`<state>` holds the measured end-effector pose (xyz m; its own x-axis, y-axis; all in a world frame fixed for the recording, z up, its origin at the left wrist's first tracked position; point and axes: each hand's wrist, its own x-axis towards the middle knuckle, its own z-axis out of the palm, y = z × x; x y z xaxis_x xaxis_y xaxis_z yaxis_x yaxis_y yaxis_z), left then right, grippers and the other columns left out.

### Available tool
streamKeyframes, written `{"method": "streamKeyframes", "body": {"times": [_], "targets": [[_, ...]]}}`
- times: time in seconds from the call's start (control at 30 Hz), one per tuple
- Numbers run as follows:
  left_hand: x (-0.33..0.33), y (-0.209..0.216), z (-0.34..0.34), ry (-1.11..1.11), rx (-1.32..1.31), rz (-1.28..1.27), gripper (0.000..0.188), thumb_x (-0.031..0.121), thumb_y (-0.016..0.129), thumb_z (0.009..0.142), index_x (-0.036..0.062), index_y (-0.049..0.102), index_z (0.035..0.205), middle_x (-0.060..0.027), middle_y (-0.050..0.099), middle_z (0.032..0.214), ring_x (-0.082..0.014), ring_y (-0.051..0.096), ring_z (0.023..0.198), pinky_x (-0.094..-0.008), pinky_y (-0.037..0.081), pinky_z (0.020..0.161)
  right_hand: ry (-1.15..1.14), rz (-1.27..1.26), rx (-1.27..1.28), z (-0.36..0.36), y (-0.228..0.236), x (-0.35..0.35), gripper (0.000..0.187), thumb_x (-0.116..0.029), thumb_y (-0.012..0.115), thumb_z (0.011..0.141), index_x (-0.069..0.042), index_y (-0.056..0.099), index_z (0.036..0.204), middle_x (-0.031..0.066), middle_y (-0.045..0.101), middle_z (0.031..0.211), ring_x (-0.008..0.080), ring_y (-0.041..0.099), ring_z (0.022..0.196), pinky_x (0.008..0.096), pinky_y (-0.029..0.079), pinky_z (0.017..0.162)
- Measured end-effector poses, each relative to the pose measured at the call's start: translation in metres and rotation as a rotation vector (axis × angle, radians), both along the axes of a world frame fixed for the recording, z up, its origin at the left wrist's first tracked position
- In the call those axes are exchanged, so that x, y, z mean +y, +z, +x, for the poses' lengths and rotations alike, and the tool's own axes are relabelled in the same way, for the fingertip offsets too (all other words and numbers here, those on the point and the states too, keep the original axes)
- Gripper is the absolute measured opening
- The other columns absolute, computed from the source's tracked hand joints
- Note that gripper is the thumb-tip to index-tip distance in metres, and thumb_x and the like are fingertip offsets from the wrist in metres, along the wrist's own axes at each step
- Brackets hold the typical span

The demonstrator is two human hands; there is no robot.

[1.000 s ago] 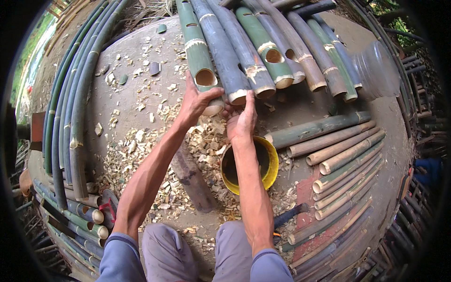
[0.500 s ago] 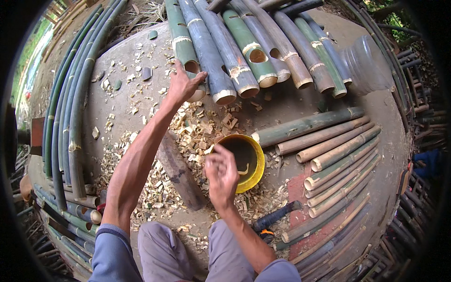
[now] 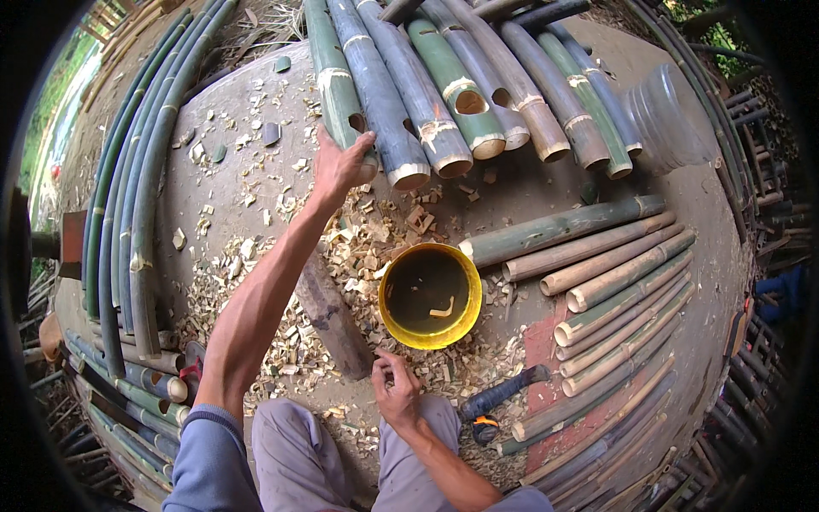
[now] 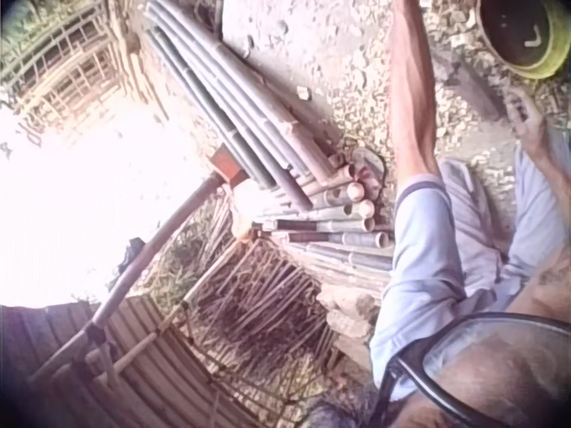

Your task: The person whittles and debarks bamboo stalks by hand, moving several finished or partially finished tubes into a pile on the ground and then picking up a new stalk to continue the process.

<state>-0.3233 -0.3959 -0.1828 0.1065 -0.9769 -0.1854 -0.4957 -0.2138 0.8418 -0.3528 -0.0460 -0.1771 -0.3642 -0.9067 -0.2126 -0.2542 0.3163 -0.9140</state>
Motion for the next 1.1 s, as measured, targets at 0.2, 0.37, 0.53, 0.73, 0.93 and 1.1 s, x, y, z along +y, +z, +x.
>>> {"method": "streamKeyframes", "body": {"times": [0.2,0.37,0.53,0.73,0.93,1.1], "targets": [[0.024,0.0,0.003,0.005,0.665,0.001,0.089,0.026,0.071,0.079,0.0011,0.015,0.144,-0.0239,0.054,0.114,-0.0318,0.063,0.089,-0.0364,0.057,0.063,-0.014,0.036,-0.012,0.003,-0.015,0.0,0.027,0.001,0.061,0.082,-0.001,0.061,0.109,0.0088,0.062,0.08,0.0171,0.06,0.065,0.0302,0.05,0.061],[0.029,-0.002,0.006,0.139,0.568,-0.024,0.088,0.028,0.076,0.076,0.0015,0.023,0.141,-0.0204,0.05,0.118,-0.0268,0.059,0.098,-0.0355,0.057,0.068,-0.014,0.006,0.017,0.005,-0.02,-0.002,0.025,-0.001,0.062,0.083,0.0,0.062,0.107,0.007,0.063,0.079,0.0113,0.058,0.063,0.0253,0.049,0.056],[0.033,-0.004,0.015,0.137,0.549,0.071,0.087,0.028,0.079,0.074,0.0015,0.026,0.139,-0.0183,0.053,0.114,-0.0228,0.062,0.089,-0.0331,0.056,0.06,-0.026,0.025,0.026,0.002,-0.022,-0.004,0.025,-0.002,0.062,0.082,-0.001,0.062,0.107,0.0072,0.062,0.077,0.0133,0.058,0.063,0.0271,0.049,0.057],[0.026,-0.019,0.036,0.157,0.397,0.025,0.058,0.02,0.079,0.073,0.0017,0.044,0.117,-0.0093,0.062,0.09,-0.0156,0.062,0.068,-0.0298,0.054,0.053,-0.015,0.044,0.011,0.004,-0.023,-0.006,0.025,-0.001,0.062,0.081,-0.001,0.062,0.105,0.0084,0.06,0.076,0.017,0.058,0.064,0.0305,0.049,0.058],[0.029,-0.021,0.06,-0.055,0.633,0.081,0.049,0.017,0.077,0.074,-0.0005,0.045,0.108,-0.0106,0.061,0.086,-0.0157,0.062,0.065,-0.0262,0.055,0.048,-0.027,0.08,0.012,0.007,-0.026,-0.007,0.022,-0.001,0.061,0.081,-0.001,0.063,0.103,0.0076,0.059,0.075,0.0154,0.057,0.062,0.029,0.049,0.057],[0.037,-0.016,0.075,-0.082,0.737,0.191,0.063,0.023,0.077,0.078,-0.0007,0.036,0.12,-0.0142,0.058,0.1,-0.0183,0.065,0.077,-0.0287,0.058,0.053,-0.005,0.114,0.046,0.006,-0.024,-0.008,0.022,-0.003,0.061,0.082,-0.001,0.064,0.103,0.0071,0.059,0.074,0.015,0.056,0.061,0.0287,0.048,0.057]]}}
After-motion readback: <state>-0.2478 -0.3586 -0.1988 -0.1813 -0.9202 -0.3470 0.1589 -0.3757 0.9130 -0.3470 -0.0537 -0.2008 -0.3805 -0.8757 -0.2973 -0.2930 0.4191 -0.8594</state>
